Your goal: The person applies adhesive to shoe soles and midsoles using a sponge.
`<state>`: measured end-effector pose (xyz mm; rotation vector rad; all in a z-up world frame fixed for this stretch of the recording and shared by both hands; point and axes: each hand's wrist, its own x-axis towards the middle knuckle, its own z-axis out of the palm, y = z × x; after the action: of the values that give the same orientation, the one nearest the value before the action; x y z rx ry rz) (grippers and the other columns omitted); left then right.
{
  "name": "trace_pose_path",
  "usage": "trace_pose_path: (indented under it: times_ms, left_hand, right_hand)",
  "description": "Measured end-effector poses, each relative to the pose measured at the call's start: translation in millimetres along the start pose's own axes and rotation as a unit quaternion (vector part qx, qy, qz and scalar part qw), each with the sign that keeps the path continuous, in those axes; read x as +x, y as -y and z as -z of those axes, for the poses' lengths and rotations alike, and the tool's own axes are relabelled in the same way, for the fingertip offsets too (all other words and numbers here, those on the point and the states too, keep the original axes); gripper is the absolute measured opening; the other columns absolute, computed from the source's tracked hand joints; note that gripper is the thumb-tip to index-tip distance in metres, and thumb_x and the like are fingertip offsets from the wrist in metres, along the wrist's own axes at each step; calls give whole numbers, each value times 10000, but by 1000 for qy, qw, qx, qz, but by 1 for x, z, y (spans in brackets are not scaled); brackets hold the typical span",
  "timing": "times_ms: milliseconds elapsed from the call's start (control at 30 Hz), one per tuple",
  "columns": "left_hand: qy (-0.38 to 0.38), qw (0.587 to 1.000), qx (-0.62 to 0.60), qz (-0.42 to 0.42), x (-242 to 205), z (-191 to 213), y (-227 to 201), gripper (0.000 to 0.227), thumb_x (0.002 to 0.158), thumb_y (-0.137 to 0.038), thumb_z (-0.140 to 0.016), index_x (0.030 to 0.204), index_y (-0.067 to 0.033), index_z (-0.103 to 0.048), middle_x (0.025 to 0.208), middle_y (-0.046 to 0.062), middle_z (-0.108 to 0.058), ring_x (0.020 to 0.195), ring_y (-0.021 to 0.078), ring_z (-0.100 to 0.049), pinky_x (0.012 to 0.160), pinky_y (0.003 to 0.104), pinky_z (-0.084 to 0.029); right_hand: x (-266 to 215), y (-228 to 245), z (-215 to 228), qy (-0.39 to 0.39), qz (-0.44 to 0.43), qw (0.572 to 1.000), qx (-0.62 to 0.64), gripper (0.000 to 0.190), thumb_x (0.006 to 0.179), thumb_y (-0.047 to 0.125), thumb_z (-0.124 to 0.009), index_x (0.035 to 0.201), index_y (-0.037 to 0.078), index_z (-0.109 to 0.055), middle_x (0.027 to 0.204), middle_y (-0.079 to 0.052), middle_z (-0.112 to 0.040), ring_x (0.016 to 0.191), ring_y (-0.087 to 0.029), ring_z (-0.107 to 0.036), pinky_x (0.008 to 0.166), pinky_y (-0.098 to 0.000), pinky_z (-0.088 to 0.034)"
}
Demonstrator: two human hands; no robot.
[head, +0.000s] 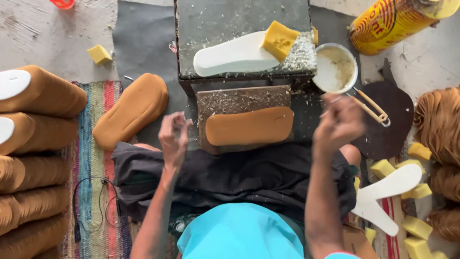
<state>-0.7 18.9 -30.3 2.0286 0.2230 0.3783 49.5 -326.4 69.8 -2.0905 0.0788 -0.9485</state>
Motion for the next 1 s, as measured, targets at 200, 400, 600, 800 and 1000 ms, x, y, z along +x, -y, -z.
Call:
trace_pose_path:
  times_ms: [200, 400, 600, 800, 1000]
  left_hand:
    - [-5, 952, 93, -291, 108, 4, -55, 250, 978, -65, -766, 1199, -37, -653, 1180, 132, -643, 1185, 345, -569, 1072, 462, -463]
    - [202, 861, 225, -408, 181, -10, -54, 129, 809, -90, -775, 894, -185, -789, 1070, -30, -708, 1218, 302, -535, 1018, 444, -408]
    - [219, 882, 197, -367, 176, -7, -61, 158, 804, -118, -801, 955, -165, -799, 1108, 22, -702, 1205, 286, -544, 1017, 442, -451]
    - [205, 918, 167, -295, 174, -12, -66, 180, 782, -99, -798, 959, -132, -786, 1193, 84, -719, 1179, 302, -575, 1020, 419, -512]
    - [218, 945, 122, -210, 173, -7, -68, 255, 798, -174, -816, 1032, -105, -741, 1131, 85, -696, 1083, 276, -647, 939, 393, -532]
  right_hand:
    - [42, -95, -14, 160, 50, 959, -229, 198, 998, 25, -716, 1191, -2, -680, 1224, -168, -648, 1060, -322, -665, 900, -405, -549]
    - [90, -9, -102, 118, 297, 943, -90, 523, 607, 218, -956, 1066, 115, -726, 1271, -208, -613, 1123, -401, -627, 931, -475, -509]
    - [106, -65, -49, 190, 91, 977, -39, 388, 770, 94, -924, 1079, 66, -690, 1187, -120, -719, 1122, -300, -690, 971, -401, -539]
    - [85, -239, -43, 162, 46, 958, -233, 220, 647, 203, -947, 799, 202, -788, 916, -14, -776, 837, -239, -713, 826, -389, -485]
    - [60, -303, -43, 154, 34, 965, -210, 262, 688, 74, -867, 915, 185, -798, 1018, -22, -783, 938, -247, -719, 925, -386, -452]
